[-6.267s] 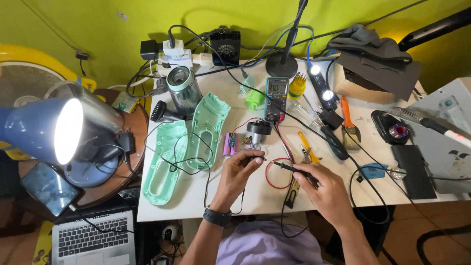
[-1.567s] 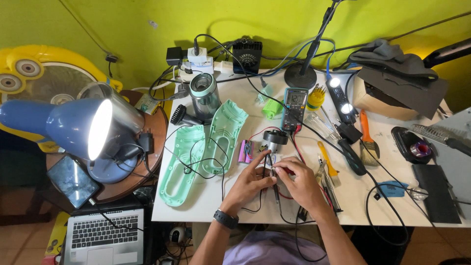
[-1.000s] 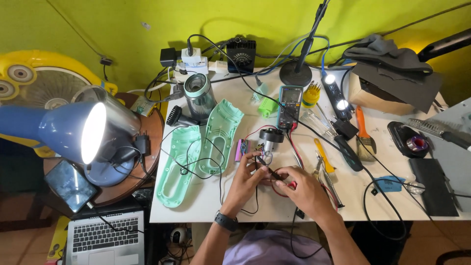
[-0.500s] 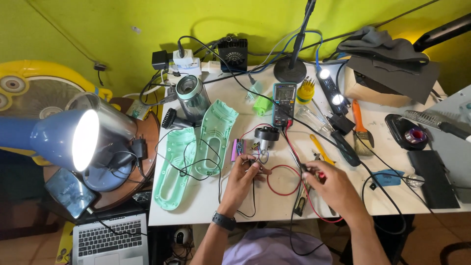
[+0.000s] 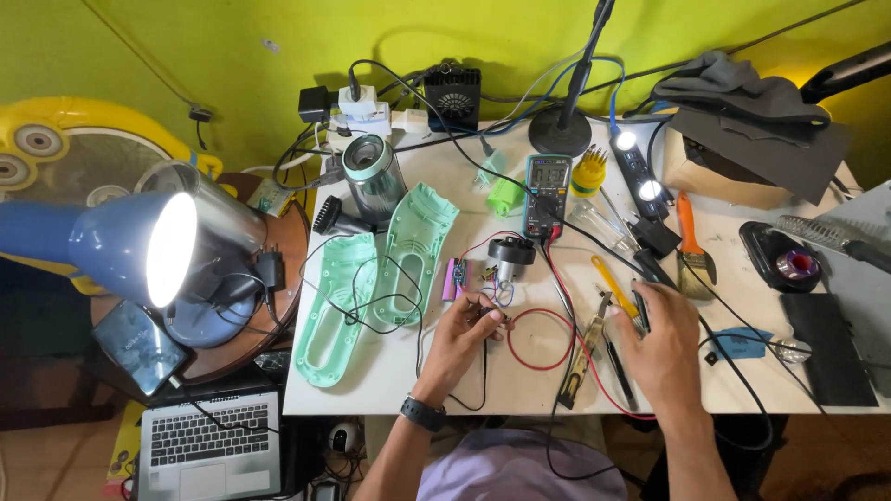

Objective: Testing a small DC motor with a battery and multimeter probes on a workbench.

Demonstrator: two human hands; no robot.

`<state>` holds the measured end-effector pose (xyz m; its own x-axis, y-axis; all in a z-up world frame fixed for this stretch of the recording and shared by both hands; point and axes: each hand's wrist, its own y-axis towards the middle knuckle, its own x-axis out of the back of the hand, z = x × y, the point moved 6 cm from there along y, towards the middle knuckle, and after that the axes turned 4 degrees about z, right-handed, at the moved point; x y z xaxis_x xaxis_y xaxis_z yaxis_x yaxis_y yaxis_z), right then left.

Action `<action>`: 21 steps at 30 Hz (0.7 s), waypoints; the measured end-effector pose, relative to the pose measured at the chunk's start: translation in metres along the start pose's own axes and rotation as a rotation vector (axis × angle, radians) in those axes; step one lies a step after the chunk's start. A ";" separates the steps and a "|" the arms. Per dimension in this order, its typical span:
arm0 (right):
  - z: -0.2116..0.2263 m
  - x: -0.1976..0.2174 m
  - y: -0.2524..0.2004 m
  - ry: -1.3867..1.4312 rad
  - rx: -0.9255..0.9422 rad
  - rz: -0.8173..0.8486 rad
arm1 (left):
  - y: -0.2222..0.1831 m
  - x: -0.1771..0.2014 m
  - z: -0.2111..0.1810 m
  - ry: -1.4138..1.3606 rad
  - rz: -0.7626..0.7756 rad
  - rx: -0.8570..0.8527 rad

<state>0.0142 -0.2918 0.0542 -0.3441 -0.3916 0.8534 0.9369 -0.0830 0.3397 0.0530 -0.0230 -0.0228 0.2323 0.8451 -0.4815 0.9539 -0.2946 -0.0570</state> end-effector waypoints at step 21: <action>0.095 -0.097 0.024 0.472 -0.066 0.072 | -0.024 0.031 -0.036 0.114 -0.157 -0.133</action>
<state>0.0643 -0.1684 0.0170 -0.2266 -0.7704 0.5960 0.9645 -0.0923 0.2473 0.0439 0.0263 -0.0047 0.0922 0.9231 -0.3734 0.9949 -0.1010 -0.0039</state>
